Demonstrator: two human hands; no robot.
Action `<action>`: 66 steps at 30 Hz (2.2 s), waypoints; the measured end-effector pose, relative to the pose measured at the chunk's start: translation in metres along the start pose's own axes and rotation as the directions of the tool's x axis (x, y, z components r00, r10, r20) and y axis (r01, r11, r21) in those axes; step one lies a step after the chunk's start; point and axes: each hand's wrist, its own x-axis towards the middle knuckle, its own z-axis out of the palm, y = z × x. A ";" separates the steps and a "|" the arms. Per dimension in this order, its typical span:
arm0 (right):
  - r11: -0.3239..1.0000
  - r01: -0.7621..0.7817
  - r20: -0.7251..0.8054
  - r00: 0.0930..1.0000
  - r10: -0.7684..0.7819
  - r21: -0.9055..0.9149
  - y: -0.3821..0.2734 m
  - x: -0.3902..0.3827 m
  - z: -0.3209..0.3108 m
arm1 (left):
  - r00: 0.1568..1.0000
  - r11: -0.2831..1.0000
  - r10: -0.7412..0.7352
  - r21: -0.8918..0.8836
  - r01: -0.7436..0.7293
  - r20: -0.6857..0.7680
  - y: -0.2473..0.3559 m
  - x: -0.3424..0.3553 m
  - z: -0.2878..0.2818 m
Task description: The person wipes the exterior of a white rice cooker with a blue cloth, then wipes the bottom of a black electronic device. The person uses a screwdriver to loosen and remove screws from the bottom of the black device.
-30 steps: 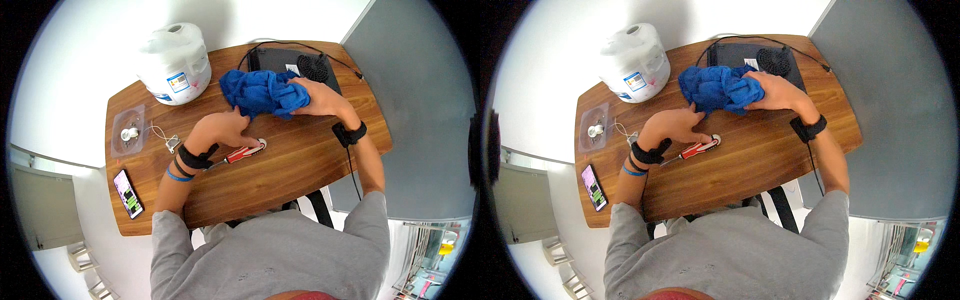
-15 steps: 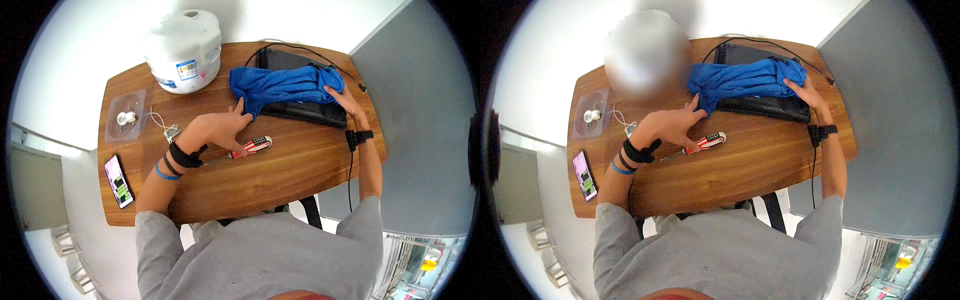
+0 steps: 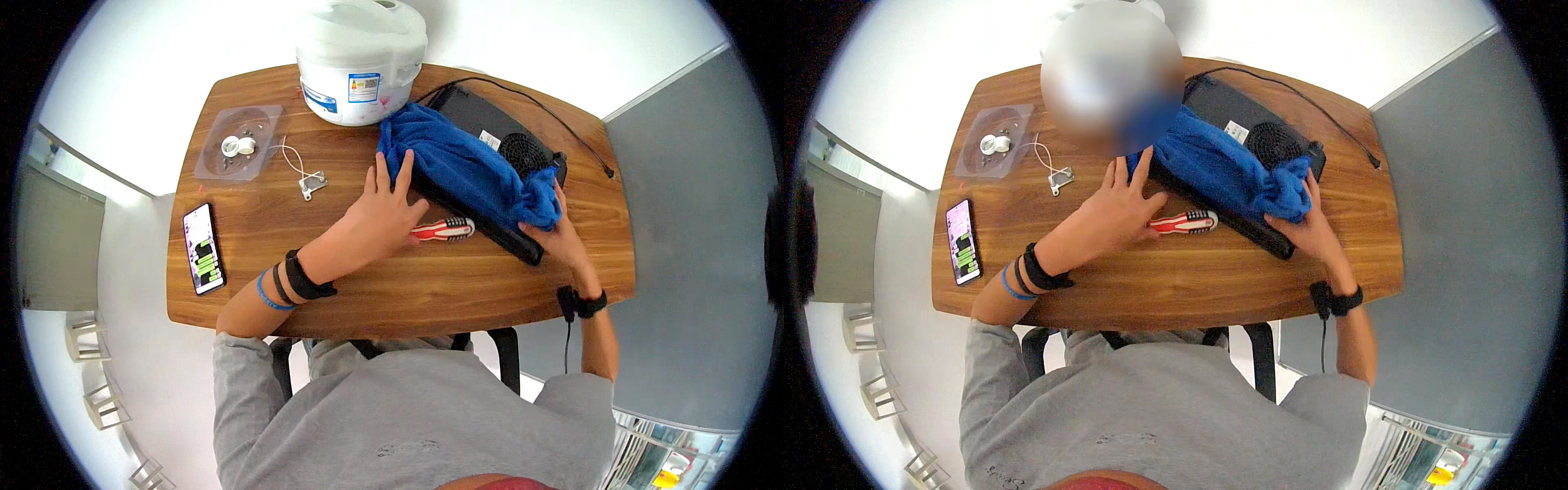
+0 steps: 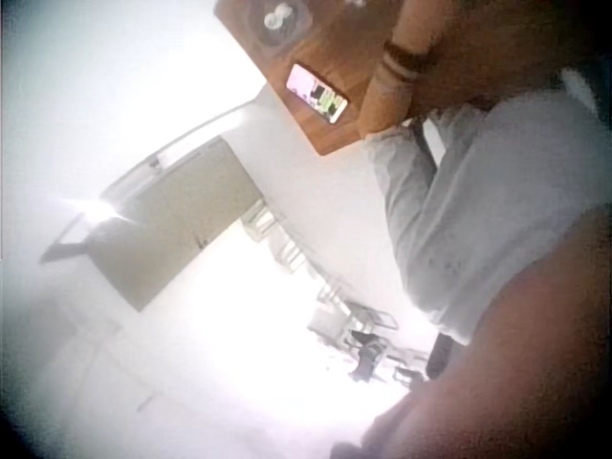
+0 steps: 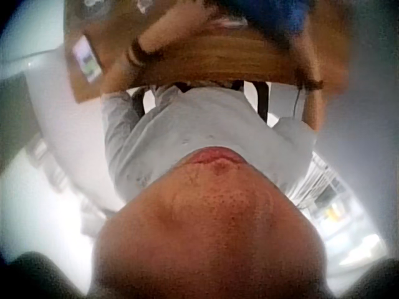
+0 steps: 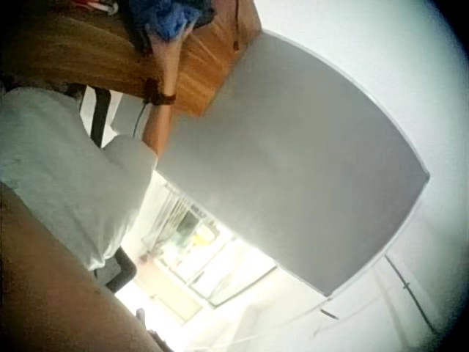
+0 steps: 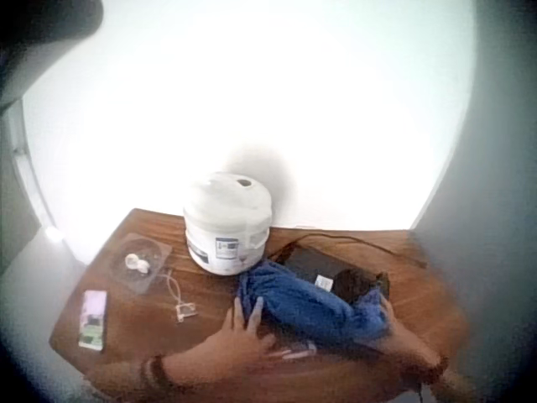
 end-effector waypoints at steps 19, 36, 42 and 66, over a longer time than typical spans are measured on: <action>0.989 0.059 -0.391 0.914 -0.109 -0.137 0.023 -0.025 -0.056 | 0.956 0.982 -0.178 -0.113 0.155 -0.235 -0.068 0.030 -0.028; 0.989 0.100 -0.144 0.983 -0.116 -0.112 0.025 -0.040 -0.022 | 0.959 0.956 -0.255 -0.183 0.230 -0.128 -0.126 0.113 0.018; 0.992 0.107 -0.155 0.981 -0.116 -0.064 0.034 -0.039 -0.020 | 0.977 0.938 -0.170 -0.282 0.201 0.130 -0.118 0.125 0.035; 0.987 0.011 0.135 0.990 -0.033 0.161 0.051 -0.013 -0.083 | 0.887 0.951 -0.255 -0.264 0.159 -0.385 -0.084 0.031 -0.048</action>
